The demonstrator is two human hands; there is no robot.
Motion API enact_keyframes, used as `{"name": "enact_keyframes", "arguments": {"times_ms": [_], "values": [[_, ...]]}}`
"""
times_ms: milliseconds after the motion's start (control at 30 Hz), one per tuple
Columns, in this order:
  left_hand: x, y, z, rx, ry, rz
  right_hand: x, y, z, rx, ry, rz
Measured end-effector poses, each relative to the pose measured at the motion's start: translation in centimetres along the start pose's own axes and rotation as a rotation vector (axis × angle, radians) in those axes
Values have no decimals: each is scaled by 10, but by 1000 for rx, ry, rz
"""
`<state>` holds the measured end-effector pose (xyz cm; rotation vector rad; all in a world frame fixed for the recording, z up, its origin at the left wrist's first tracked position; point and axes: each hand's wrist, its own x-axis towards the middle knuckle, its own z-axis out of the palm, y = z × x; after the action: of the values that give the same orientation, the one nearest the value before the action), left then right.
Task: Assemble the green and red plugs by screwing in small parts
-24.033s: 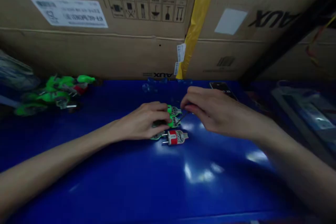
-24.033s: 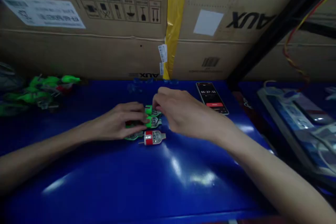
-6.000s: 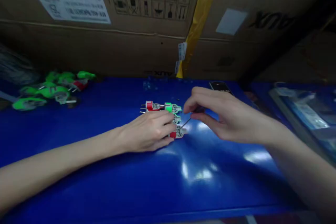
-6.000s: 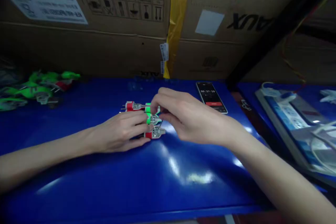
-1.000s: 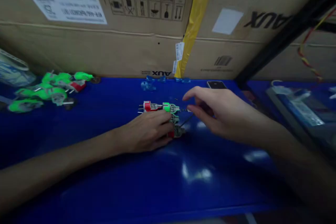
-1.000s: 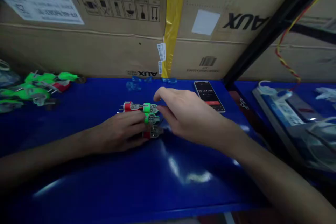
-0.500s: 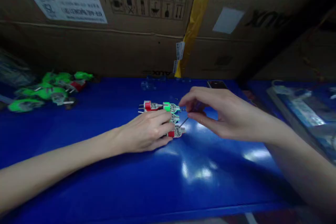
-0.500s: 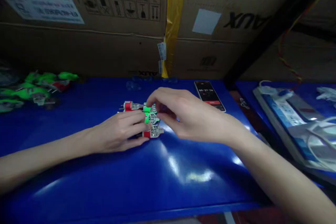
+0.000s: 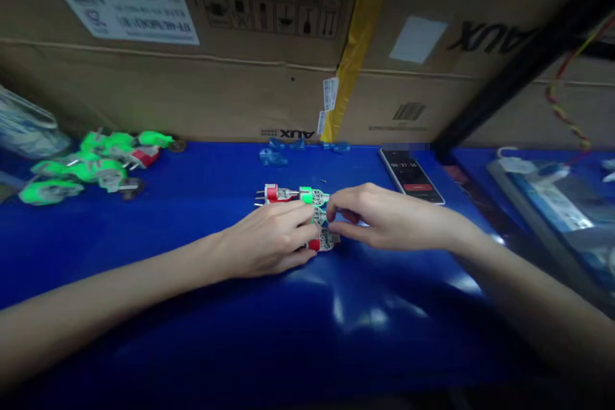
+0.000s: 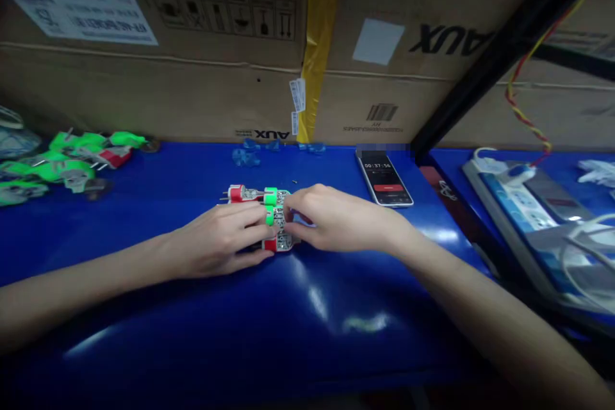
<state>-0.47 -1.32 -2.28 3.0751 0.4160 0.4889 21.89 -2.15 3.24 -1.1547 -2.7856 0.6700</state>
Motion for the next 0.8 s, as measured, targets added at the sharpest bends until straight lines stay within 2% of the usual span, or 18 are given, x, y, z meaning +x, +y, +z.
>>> {"name": "enact_keyframes", "arguments": {"times_ms": [67, 167, 433, 600, 800], "values": [[-1, -1, 1, 5, 1, -6, 4, -1, 6, -15, -82, 39], [-3, -1, 2, 8, 4, -20, 6, -2, 12, -49, -110, 69], [-2, 0, 1, 19, 26, -20, 3, -4, 13, -102, -102, 18], [-2, 0, 1, 28, 23, -3, 3, -3, 13, -102, -106, 67], [-2, 0, 1, 21, 22, -5, 2, -3, 11, -93, -54, -13]]}}
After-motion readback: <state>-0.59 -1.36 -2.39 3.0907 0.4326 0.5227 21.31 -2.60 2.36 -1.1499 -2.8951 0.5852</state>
